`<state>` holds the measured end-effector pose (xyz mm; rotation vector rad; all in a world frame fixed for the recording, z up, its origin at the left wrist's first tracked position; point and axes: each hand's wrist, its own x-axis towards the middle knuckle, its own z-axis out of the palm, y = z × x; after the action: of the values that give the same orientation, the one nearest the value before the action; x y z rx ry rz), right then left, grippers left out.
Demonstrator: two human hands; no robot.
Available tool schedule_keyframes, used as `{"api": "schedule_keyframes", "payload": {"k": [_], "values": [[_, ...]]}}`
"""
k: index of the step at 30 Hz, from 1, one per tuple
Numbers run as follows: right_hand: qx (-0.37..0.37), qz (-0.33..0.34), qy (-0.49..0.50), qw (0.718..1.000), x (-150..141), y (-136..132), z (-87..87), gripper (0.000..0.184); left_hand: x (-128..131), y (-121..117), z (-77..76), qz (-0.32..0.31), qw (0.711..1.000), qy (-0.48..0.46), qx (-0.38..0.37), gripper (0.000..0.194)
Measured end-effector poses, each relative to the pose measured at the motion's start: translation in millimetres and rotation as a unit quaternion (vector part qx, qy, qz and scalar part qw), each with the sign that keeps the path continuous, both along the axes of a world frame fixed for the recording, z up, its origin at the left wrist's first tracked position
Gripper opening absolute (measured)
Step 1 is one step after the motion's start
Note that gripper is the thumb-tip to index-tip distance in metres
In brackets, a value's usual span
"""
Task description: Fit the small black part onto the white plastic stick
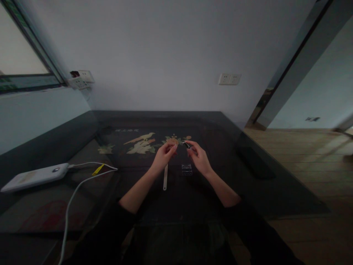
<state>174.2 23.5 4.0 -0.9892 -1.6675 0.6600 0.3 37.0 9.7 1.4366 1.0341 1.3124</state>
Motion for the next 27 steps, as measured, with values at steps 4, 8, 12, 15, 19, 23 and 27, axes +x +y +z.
{"api": "schedule_keyframes", "payload": {"k": [4, 8, 12, 15, 19, 23, 27], "values": [[-0.041, 0.03, 0.034, 0.998, -1.5, -0.3, -1.4, 0.035, 0.4, 0.7, -0.2, 0.001, 1.0, -0.005, -0.001, 0.035], [-0.07, 0.056, 0.062, 0.994, -3.5, 2.1, -2.4, 0.035, -0.1, 0.6, 0.5, -0.002, 1.0, -0.007, -0.006, 0.036], [-0.087, 0.058, 0.088, 0.991, -3.0, 7.1, -3.3, 0.034, -0.1, -0.5, 2.1, -0.006, 1.0, -0.011, -0.016, 0.034], [-0.112, 0.058, 0.112, 0.986, -2.0, 9.4, -3.7, 0.035, 0.6, -1.0, 3.2, -0.004, 1.0, -0.01, -0.023, 0.032], [-0.143, 0.048, 0.133, 0.98, -0.5, 10.7, -5.6, 0.038, 1.0, -0.4, 2.5, -0.004, 1.0, -0.009, -0.024, 0.029], [-0.196, 0.008, 0.079, 0.977, 6.9, 13.7, -8.9, 0.042, 0.7, -0.4, 0.9, -0.013, 1.0, -0.014, -0.022, 0.03], [-0.185, -0.048, -0.088, 0.978, 22.3, 18.3, -8.5, 0.034, 0.8, -2.4, 1.2, -0.02, 1.0, -0.008, -0.016, 0.029]]}}
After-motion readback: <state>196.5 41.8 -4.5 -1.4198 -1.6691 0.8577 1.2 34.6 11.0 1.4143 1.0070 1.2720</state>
